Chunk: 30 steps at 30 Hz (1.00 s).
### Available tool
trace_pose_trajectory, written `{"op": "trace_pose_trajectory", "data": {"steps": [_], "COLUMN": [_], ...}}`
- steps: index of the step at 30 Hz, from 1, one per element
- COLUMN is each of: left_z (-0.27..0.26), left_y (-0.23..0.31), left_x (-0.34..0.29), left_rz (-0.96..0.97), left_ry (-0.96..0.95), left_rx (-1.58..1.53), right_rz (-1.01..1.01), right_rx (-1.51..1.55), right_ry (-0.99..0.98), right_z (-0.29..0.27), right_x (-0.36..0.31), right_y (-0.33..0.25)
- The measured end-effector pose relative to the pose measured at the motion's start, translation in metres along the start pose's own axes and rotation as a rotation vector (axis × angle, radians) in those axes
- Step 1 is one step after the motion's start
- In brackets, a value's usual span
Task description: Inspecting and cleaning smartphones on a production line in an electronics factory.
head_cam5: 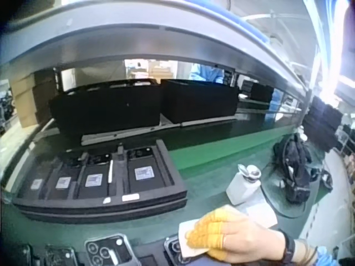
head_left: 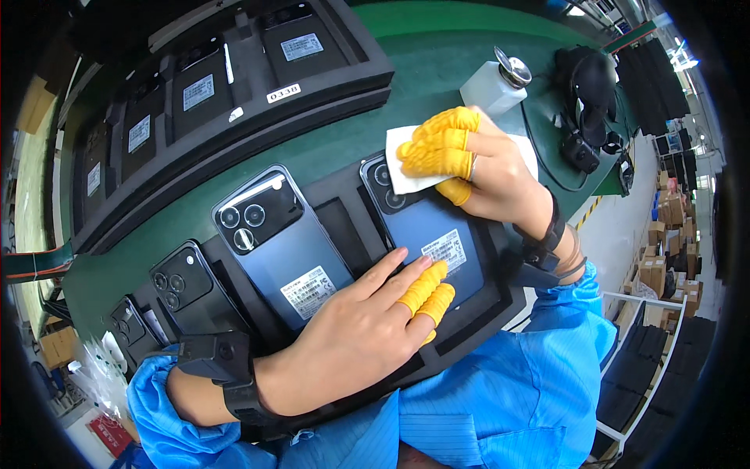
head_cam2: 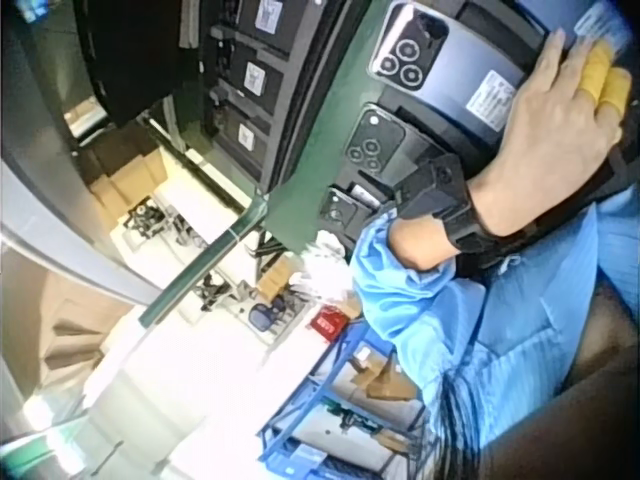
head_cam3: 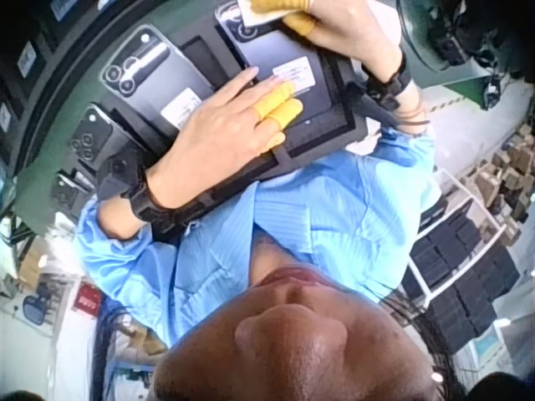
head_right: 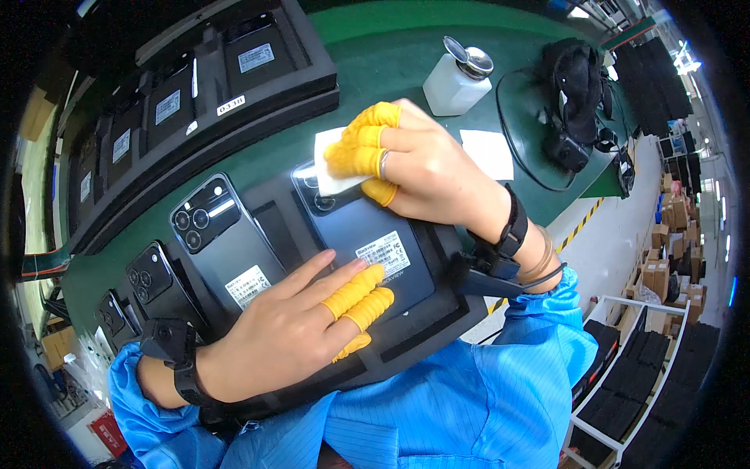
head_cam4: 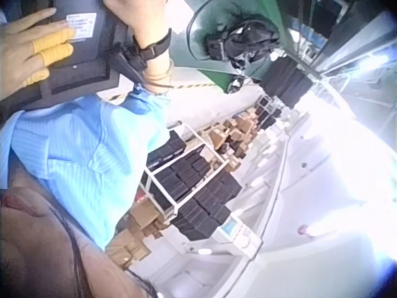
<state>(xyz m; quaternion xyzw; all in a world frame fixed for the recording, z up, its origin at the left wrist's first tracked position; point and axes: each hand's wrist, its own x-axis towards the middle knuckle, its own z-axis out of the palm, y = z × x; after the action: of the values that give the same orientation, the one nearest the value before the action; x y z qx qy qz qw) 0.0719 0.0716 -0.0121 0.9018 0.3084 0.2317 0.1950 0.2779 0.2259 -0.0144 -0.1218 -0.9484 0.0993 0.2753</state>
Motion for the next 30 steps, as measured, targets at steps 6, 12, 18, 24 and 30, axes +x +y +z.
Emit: {"op": "trace_pose_trajectory", "data": {"steps": [6, 12, 18, 24, 30], "left_z": [0.001, 0.0, 0.001, 0.002, -0.002], "left_y": [0.0, 0.0, 0.0, 0.0, 0.0], "left_x": [-0.001, 0.001, 0.0, -0.001, 0.001], "left_rz": [-0.007, -0.006, -0.014, -0.017, -0.007], "left_ry": [0.015, -0.004, 0.003, 0.014, 0.0], "left_rx": [-0.006, -0.018, -0.013, -0.016, -0.001], "right_rz": [0.109, -0.051, 0.062, 0.202, 0.191], "right_rx": [-0.095, 0.013, -0.091, -0.149, -0.073], "right_ry": [0.117, -0.068, -0.055, 0.179, 0.136], "right_z": [-0.02, -0.008, -0.026, -0.031, -0.002], "right_x": [-0.012, -0.018, -0.03, -0.025, -0.01], "right_y": [0.008, -0.02, -0.01, 0.0, 0.0]}}
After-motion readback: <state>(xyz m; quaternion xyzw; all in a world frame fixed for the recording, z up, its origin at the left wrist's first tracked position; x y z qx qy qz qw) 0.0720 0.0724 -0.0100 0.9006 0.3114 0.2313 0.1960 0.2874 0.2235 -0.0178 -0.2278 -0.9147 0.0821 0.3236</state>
